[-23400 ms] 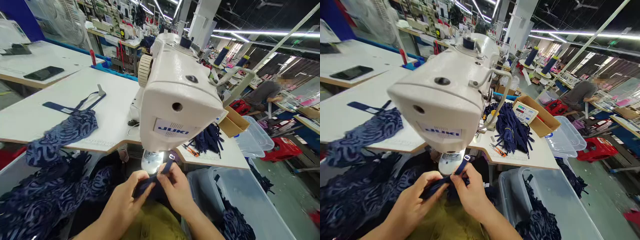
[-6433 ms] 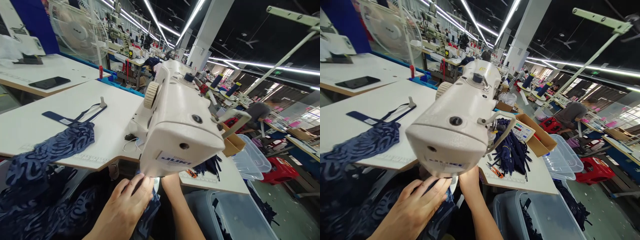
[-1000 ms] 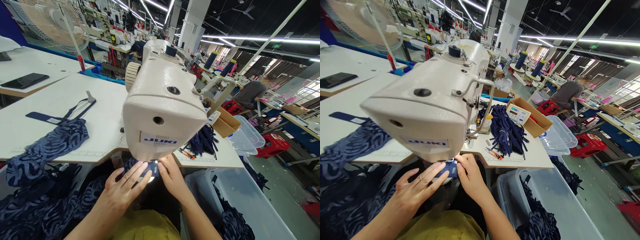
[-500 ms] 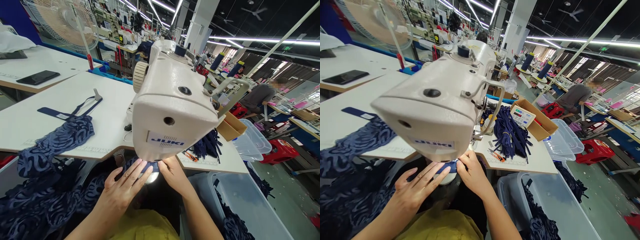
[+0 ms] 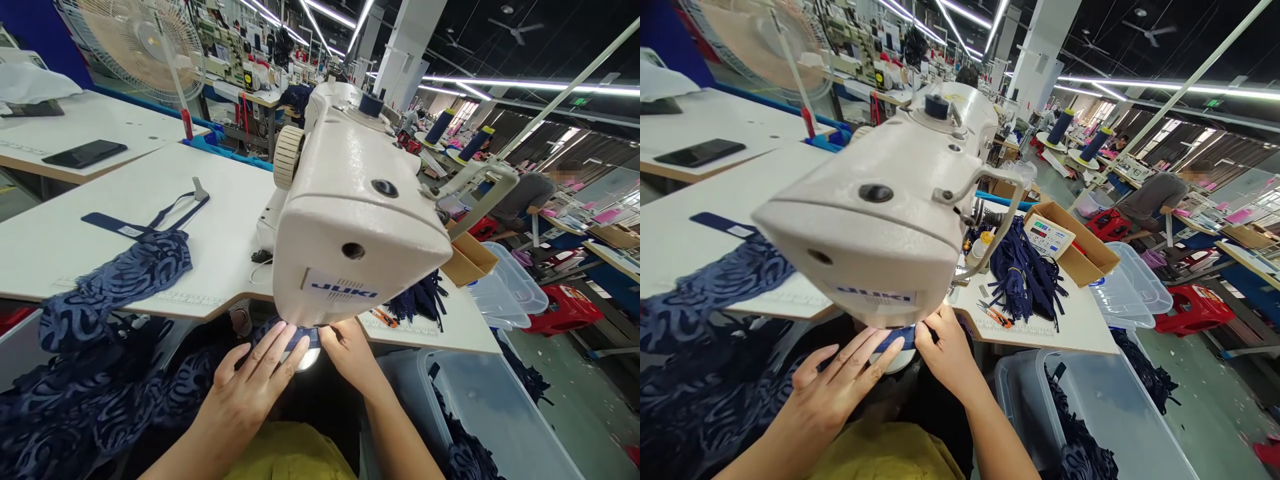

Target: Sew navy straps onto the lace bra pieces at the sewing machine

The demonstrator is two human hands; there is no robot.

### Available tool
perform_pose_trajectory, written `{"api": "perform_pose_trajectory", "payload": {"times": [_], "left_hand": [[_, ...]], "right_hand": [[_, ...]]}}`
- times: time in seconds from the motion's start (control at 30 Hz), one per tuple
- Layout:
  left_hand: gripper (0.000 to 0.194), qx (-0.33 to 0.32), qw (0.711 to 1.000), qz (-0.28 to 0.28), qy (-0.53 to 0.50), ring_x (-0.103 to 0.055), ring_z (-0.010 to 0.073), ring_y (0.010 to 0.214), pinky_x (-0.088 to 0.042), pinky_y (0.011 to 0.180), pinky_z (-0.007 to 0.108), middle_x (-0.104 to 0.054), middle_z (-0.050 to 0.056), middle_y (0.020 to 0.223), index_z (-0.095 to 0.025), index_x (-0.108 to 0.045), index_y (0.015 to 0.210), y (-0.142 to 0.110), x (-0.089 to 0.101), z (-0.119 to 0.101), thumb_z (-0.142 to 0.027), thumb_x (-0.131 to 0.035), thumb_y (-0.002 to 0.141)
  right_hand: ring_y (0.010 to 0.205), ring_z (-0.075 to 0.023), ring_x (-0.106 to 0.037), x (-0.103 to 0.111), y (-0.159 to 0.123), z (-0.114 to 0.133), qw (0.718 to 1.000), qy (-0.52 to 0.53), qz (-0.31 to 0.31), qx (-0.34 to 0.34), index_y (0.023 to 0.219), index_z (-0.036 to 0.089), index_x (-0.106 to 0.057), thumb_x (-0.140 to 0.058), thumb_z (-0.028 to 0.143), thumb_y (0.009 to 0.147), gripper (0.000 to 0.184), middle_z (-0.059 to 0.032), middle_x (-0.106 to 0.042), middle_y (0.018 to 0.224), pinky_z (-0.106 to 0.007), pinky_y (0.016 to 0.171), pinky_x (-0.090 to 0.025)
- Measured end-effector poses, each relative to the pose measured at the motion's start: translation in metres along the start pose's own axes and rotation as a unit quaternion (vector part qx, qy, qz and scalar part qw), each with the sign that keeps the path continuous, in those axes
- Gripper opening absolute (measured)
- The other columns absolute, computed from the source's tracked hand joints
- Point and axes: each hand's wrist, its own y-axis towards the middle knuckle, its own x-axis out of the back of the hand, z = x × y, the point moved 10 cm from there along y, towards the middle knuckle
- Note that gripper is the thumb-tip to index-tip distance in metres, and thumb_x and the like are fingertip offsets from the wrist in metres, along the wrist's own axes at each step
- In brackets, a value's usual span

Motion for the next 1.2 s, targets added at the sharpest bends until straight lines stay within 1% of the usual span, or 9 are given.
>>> {"api": "perform_pose_trajectory", "payload": {"times": [0.13, 0.37, 0.53, 0.63, 0.73, 0.8, 0.93, 1.07, 1.2], "left_hand": [[0.046, -0.009, 1.0, -0.01, 0.002, -0.061, 0.0169, 0.11, -0.029, 0.094, 0.035, -0.064, 0.005, 0.125, -0.03, -0.043, 0.138, 0.0, 0.002, -0.001, -0.017, -0.026, 0.097], [0.045, 0.008, 0.999, 0.008, -0.034, -0.059, 0.016, 0.112, -0.028, 0.097, 0.035, -0.064, 0.004, 0.124, -0.032, -0.044, 0.137, 0.001, 0.002, 0.003, -0.018, -0.026, 0.098], [0.043, 0.007, 0.999, -0.005, -0.043, -0.06, 0.0155, 0.11, -0.028, 0.095, 0.034, -0.065, 0.004, 0.124, -0.032, -0.049, 0.133, 0.002, 0.003, 0.004, -0.019, -0.025, 0.099], [0.044, 0.008, 0.999, -0.023, -0.048, -0.06, 0.0156, 0.11, -0.028, 0.095, 0.034, -0.065, 0.005, 0.123, -0.032, -0.05, 0.132, 0.001, 0.004, 0.004, -0.019, -0.023, 0.099], [0.045, 0.029, 0.998, -0.015, -0.059, -0.06, 0.0162, 0.112, -0.028, 0.098, 0.034, -0.063, 0.005, 0.126, -0.033, -0.05, 0.132, -0.001, 0.002, 0.009, -0.019, -0.023, 0.099], [0.045, 0.03, 0.998, -0.011, -0.061, -0.059, 0.0165, 0.113, -0.028, 0.099, 0.034, -0.062, 0.005, 0.127, -0.034, -0.049, 0.133, -0.004, 0.001, 0.011, -0.019, -0.024, 0.099], [0.045, 0.015, 0.998, 0.0, -0.067, -0.056, 0.0186, 0.119, -0.029, 0.099, 0.034, -0.058, 0.007, 0.132, -0.031, -0.043, 0.138, -0.01, -0.003, 0.013, -0.022, -0.022, 0.099], [0.045, 0.005, 0.999, 0.007, -0.051, -0.057, 0.0189, 0.117, -0.029, 0.098, 0.034, -0.059, 0.007, 0.131, -0.03, -0.042, 0.139, -0.011, -0.005, 0.015, -0.022, -0.023, 0.099], [0.044, -0.012, 0.999, 0.012, -0.047, -0.058, 0.0181, 0.114, -0.029, 0.098, 0.034, -0.06, 0.007, 0.13, -0.029, -0.043, 0.139, -0.007, -0.003, 0.011, -0.02, -0.026, 0.098]], "right_hand": [[0.099, -0.0192, -0.054, 0.001, -0.001, 0.001, 1.0, -0.001, -0.013, 0.0, 0.087, 0.021, -0.067, -0.045, 0.016, 0.087, 0.022, -0.0057, -0.057, 0.102, -0.031, 0.09, -0.044], [0.097, -0.0183, -0.054, 0.0, -0.002, -0.003, 1.0, -0.009, -0.013, -0.008, 0.085, 0.021, -0.066, -0.045, 0.016, 0.088, 0.022, -0.0054, -0.056, 0.1, -0.029, 0.088, -0.044], [0.092, -0.0168, -0.056, 0.0, -0.004, -0.005, 1.0, -0.021, -0.011, -0.008, 0.08, 0.02, -0.064, -0.044, 0.019, 0.089, 0.022, -0.0048, -0.055, 0.094, -0.029, 0.086, -0.043], [0.089, -0.0159, -0.056, 0.0, -0.004, -0.001, 1.0, -0.026, -0.011, -0.004, 0.078, 0.019, -0.062, -0.043, 0.018, 0.09, 0.022, -0.0042, -0.055, 0.092, -0.027, 0.083, -0.043], [0.09, -0.0156, -0.055, -0.001, -0.003, 0.005, 1.0, -0.017, -0.005, 0.009, 0.078, 0.019, -0.06, -0.043, 0.016, 0.089, 0.021, -0.0041, -0.056, 0.096, -0.026, 0.083, -0.043], [0.09, -0.0156, -0.055, -0.002, -0.002, 0.006, 1.0, -0.013, -0.004, 0.013, 0.078, 0.019, -0.06, -0.042, 0.014, 0.089, 0.02, -0.0039, -0.057, 0.097, -0.026, 0.082, -0.043], [0.089, -0.0161, -0.055, -0.004, -0.002, 0.006, 1.0, -0.018, -0.001, 0.011, 0.078, 0.019, -0.059, -0.042, 0.015, 0.09, 0.021, -0.0035, -0.057, 0.092, -0.026, 0.081, -0.043], [0.086, -0.0164, -0.054, -0.005, -0.002, 0.005, 1.0, -0.028, 0.005, 0.005, 0.082, 0.019, -0.06, -0.042, 0.019, 0.092, 0.021, -0.0032, -0.054, 0.087, -0.028, 0.081, -0.044], [0.089, -0.0173, -0.054, -0.003, -0.003, 0.007, 1.0, -0.027, 0.001, 0.015, 0.095, 0.021, -0.061, -0.041, 0.021, 0.093, 0.021, -0.0027, -0.055, 0.088, -0.029, 0.081, -0.044]]}}
